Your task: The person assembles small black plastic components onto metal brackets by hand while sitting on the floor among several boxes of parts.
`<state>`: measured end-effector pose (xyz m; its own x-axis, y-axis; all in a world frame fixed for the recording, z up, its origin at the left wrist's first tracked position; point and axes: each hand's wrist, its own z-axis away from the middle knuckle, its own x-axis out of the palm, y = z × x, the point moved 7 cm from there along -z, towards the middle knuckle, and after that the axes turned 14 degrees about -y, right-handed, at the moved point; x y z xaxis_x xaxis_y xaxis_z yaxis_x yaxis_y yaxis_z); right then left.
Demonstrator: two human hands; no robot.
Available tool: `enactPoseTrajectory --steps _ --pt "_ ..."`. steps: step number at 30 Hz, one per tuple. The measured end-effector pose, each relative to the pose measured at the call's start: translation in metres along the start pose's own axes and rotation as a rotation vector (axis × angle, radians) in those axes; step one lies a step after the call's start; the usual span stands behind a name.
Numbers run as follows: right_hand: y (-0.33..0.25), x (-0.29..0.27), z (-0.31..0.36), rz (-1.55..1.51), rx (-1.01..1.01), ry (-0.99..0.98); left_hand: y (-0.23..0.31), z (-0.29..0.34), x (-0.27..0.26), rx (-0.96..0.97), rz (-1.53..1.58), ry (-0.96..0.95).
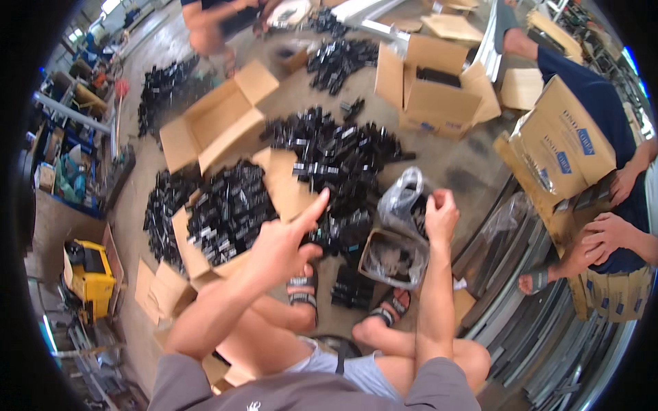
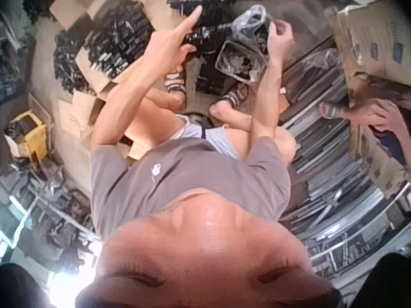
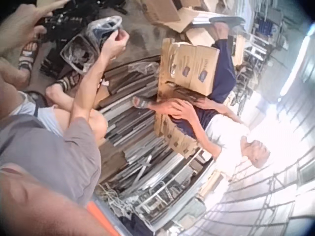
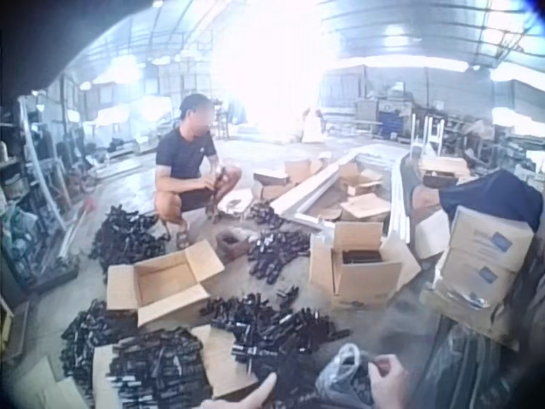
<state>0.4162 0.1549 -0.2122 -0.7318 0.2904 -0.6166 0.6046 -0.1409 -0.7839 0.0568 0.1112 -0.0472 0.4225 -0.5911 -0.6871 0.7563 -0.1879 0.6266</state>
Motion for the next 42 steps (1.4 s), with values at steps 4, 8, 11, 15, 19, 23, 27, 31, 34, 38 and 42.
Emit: enactPoseTrajectory --steps 4,8,11,15,19,23,27,31,34,38,42 --pt "-0.180 -0.018 0.059 -0.560 -0.205 -0.173 -0.003 0.012 -0.008 0.013 -0.097 0.104" --pt "-0.283 -0.001 0.114 -0.148 -0.754 -0.325 0.003 0.024 -0.011 0.026 -0.096 0.138" --pt "-0.293 0.016 0.124 0.046 -0.876 -0.337 0.008 0.026 -0.012 0.085 -0.082 0.167" --pt "-0.309 0.018 0.134 0.194 -0.973 -0.300 0.016 0.034 -0.008 0.172 -0.143 0.193" --pt "-0.315 0.022 0.148 0.296 -1.017 -0.305 0.013 0.042 -0.007 0.215 -0.129 0.223" --pt "-0.319 0.022 0.156 0.300 -1.009 -0.337 0.011 0.049 -0.008 0.182 -0.116 0.178" --pt "-0.319 0.023 0.159 0.264 -0.987 -0.345 0.011 0.055 -0.012 0.235 -0.128 0.230" --pt "-0.321 0.025 0.159 0.261 -1.000 -0.348 0.007 0.057 -0.013 0.195 -0.106 0.198" --pt "-0.319 0.006 0.160 0.112 -0.864 -0.128 0.001 0.056 -0.012 0.150 -0.080 0.183" --pt "-0.225 0.008 0.156 -0.647 -0.255 0.001 0.003 0.056 -0.021 0.122 0.057 0.214" --pt "-0.215 0.054 0.170 -1.191 0.008 -0.412 0.008 0.060 -0.029 0.250 0.224 0.294"
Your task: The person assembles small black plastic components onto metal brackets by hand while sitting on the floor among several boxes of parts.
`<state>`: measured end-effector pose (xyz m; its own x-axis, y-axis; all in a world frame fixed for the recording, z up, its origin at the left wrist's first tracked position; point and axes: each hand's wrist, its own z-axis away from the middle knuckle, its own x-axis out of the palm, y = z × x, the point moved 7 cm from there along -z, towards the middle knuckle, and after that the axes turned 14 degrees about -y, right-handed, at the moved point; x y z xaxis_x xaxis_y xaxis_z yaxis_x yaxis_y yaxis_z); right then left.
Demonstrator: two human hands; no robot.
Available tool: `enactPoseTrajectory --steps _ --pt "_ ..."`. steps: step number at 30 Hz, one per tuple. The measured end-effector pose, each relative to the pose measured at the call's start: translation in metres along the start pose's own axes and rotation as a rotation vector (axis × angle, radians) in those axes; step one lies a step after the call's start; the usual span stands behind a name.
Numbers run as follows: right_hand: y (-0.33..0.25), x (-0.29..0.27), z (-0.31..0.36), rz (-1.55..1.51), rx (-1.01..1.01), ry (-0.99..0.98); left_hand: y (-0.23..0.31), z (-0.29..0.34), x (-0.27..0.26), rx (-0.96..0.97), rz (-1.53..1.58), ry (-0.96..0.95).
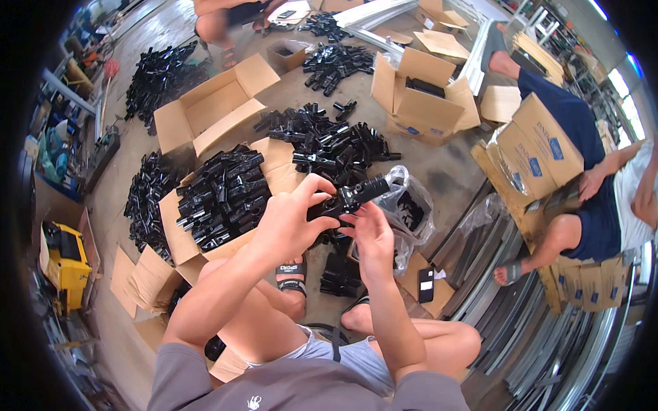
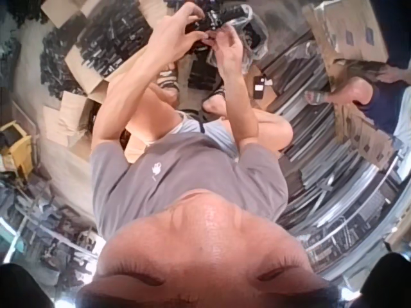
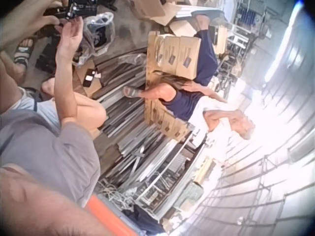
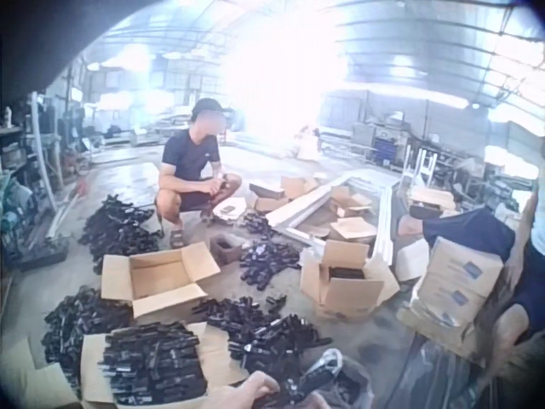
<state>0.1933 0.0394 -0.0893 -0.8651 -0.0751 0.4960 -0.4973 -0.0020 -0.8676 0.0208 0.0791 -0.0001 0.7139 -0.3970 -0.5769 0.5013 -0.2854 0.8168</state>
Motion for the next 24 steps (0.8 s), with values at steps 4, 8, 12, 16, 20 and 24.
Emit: enactPoseTrajectory --steps 4,8,12,16,20,24 --pt "-0.006 0.019 -0.012 -0.110 0.004 -0.194 0.008 0.003 0.001 0.001 0.023 -0.021" --pt "-0.017 0.014 -0.016 -0.072 -0.057 -0.200 0.011 0.004 0.002 0.025 0.167 -0.033" --pt "-0.025 0.011 -0.012 0.000 -0.052 -0.247 0.002 0.004 0.007 -0.032 0.509 -0.107" --pt "-0.027 0.008 -0.006 0.039 -0.034 -0.249 0.000 0.004 0.014 -0.022 0.654 -0.119" --pt "-0.027 0.008 -0.007 0.022 -0.038 -0.237 0.000 0.003 0.019 -0.032 0.700 -0.100" --pt "-0.021 0.005 -0.007 -0.018 -0.011 -0.233 -0.002 0.003 0.024 -0.001 0.681 -0.047"
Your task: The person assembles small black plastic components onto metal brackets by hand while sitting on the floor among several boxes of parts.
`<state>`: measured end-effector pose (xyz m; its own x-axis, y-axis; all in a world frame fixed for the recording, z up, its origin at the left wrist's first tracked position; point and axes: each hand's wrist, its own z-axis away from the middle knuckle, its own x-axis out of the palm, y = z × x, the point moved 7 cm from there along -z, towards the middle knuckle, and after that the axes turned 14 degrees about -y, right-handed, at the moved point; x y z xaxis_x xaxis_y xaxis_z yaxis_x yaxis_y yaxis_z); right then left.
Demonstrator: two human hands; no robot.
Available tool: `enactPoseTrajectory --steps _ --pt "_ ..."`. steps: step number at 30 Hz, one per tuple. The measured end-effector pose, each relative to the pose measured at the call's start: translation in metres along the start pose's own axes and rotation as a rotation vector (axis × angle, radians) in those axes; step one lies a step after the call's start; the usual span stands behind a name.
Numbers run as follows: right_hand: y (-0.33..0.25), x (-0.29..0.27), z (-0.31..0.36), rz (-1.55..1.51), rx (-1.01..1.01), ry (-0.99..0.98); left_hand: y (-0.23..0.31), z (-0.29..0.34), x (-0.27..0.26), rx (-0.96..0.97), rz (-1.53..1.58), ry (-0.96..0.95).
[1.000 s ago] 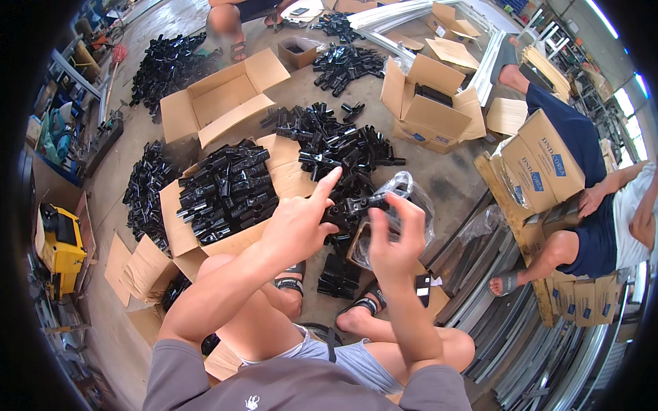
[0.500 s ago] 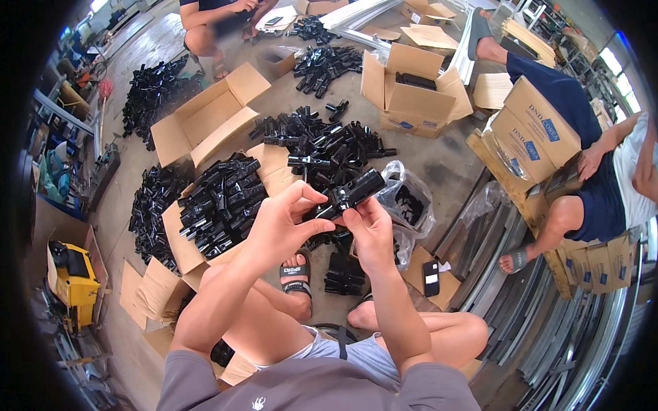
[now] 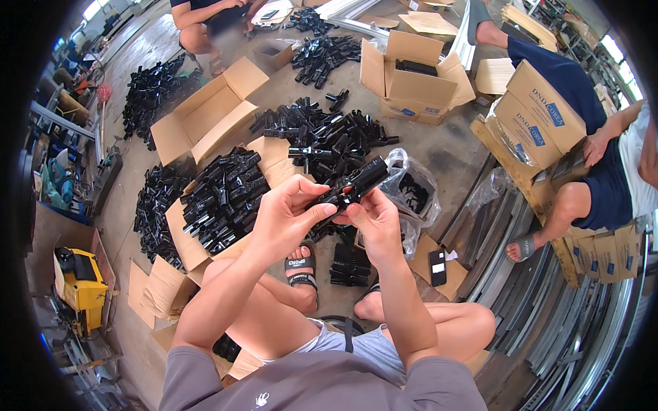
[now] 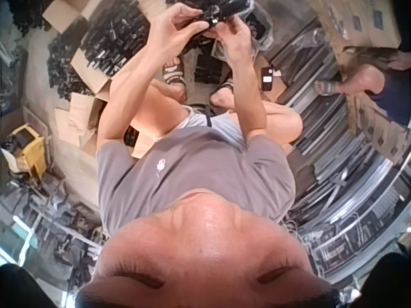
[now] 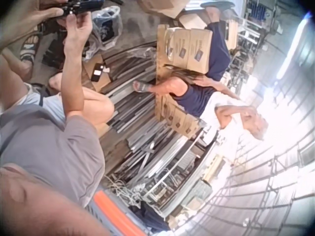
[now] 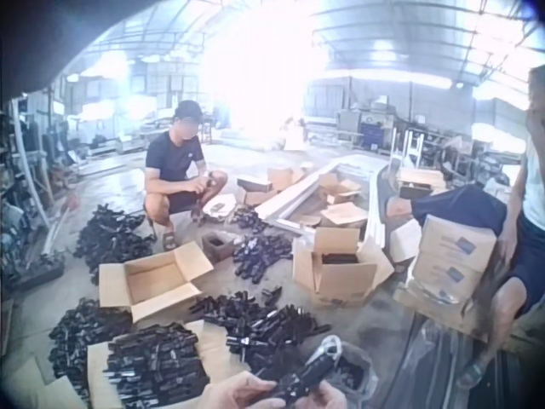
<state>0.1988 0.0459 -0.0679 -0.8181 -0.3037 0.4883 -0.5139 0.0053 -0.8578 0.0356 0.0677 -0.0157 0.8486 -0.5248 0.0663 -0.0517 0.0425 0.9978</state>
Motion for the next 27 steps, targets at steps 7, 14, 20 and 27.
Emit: enactPoseTrajectory --steps 7,14,20,27 --pt "0.006 -0.002 0.001 -0.049 -0.001 0.025 -0.007 0.003 0.003 -0.014 -0.059 0.059" --pt "0.007 -0.013 0.005 -0.035 0.039 0.126 -0.013 -0.001 0.009 -0.028 0.038 -0.061" --pt "0.008 -0.021 0.002 0.218 0.130 0.182 -0.030 0.001 0.013 -0.212 0.197 -0.181" --pt "0.050 -0.151 0.013 1.037 0.468 0.343 -0.033 0.010 0.007 -0.354 0.640 -0.037"
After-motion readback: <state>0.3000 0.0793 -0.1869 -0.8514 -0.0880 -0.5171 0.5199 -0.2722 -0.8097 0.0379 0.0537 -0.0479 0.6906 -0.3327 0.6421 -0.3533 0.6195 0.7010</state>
